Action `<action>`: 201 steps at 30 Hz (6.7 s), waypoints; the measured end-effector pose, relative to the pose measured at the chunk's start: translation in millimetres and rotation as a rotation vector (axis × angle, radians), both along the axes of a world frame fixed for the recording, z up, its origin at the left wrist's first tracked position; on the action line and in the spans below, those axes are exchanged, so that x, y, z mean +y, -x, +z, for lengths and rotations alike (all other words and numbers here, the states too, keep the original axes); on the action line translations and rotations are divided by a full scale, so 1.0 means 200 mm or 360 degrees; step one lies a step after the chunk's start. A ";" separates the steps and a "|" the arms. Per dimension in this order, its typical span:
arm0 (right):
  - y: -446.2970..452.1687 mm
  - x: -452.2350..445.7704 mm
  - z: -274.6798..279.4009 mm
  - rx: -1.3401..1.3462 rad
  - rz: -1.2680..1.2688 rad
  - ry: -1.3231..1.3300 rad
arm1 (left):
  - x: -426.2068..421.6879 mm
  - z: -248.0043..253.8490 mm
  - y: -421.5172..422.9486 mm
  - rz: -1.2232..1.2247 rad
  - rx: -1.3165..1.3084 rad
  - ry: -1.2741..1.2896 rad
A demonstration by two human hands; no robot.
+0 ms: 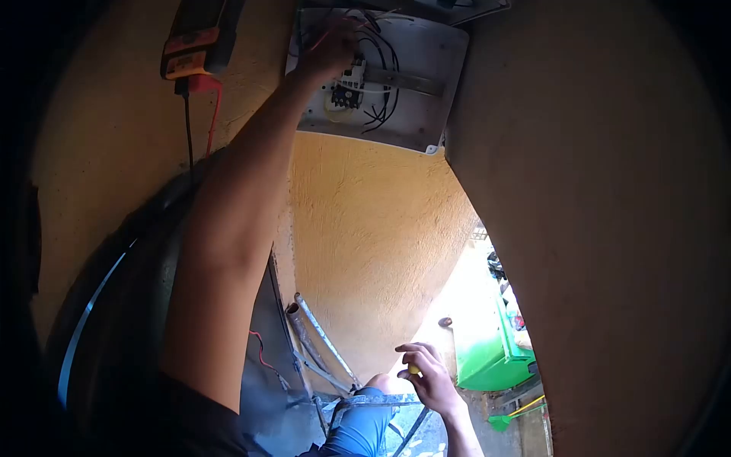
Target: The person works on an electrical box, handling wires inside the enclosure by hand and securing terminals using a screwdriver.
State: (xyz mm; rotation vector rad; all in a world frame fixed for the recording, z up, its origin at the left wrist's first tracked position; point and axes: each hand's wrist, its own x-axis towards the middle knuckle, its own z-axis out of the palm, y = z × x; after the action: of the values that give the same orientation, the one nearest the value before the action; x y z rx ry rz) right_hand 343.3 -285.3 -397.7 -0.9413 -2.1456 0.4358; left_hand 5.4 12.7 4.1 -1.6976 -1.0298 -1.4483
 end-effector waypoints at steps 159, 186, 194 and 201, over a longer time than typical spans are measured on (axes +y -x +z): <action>0.03 -0.01 -0.64 0.0544 -0.0977 0.0126 | -0.40 -0.37 -0.10 -0.2280 -0.1249 0.0633; 0.04 -0.01 -0.65 0.0545 -0.1017 0.0099 | 0.04 0.03 0.01 -0.0748 -0.0350 0.0094; 0.05 -0.02 -0.62 0.0744 -0.1043 0.0298 | 0.52 0.16 0.17 -0.2160 -0.0138 0.0538; 0.02 -0.01 -0.67 0.0608 -0.0990 0.0121 | 0.30 0.08 0.10 -0.2013 -0.0281 0.0751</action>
State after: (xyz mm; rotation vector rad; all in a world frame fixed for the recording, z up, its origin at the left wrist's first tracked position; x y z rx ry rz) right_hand 338.3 -286.6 -531.4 -1.3766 -1.4113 0.3462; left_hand -15.3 71.9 20.9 -2.8505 -0.2792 -2.2176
